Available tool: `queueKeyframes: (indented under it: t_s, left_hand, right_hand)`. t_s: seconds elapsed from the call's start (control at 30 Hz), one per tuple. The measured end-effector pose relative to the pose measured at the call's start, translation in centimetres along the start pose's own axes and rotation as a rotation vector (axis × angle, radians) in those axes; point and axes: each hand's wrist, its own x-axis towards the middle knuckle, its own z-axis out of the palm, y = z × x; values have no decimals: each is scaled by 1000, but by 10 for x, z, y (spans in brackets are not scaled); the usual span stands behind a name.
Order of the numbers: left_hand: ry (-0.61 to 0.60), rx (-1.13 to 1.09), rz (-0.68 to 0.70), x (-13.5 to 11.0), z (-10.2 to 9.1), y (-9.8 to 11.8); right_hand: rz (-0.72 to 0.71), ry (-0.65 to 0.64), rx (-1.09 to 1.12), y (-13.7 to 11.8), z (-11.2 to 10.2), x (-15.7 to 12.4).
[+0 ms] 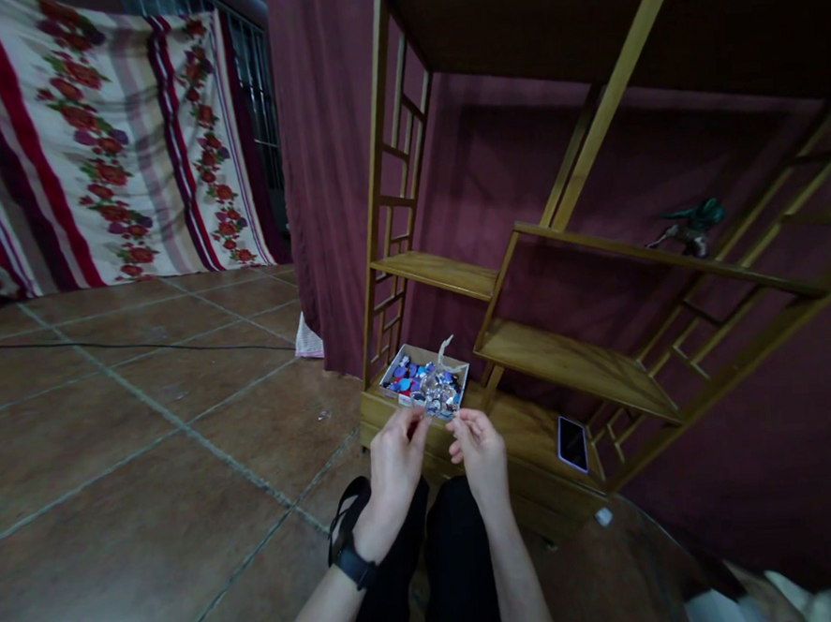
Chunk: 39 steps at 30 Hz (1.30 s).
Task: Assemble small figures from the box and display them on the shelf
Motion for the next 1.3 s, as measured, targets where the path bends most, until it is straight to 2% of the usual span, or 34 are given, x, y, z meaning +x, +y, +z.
queueKeyframes:
  t_s: [0.43, 0.57, 0.67, 0.8, 0.9, 0.97, 1.03, 1.3]
  left_hand:
    - [-18, 385, 304, -12, 0, 10]
    - [-32, 343, 312, -17, -2, 15]
    - [-40, 70, 155, -19, -3, 15]
    - [-2, -496, -335, -10, -2, 8]
    - [-220, -845, -572, 1, -1, 3]
    - [-374, -976, -653, 5, 0, 1]
    - [-451, -1039, -706, 7, 2, 1]
    - [-431, -1173, -780, 7, 8, -4]
  right_hand:
    - [-37, 58, -172, 4, -4, -1]
    - [-59, 67, -175, 5, -7, 1]
    - [-66, 69, -171, 6, -11, 4]
    - [-51, 63, -163, 6, -16, 6]
    - [-43, 32, -154, 7, -15, 4]
    - [-41, -9, -154, 7, -14, 2]
    - [-40, -50, -151, 6, -12, -1]
    - [-45, -123, -134, -2, -10, -6]
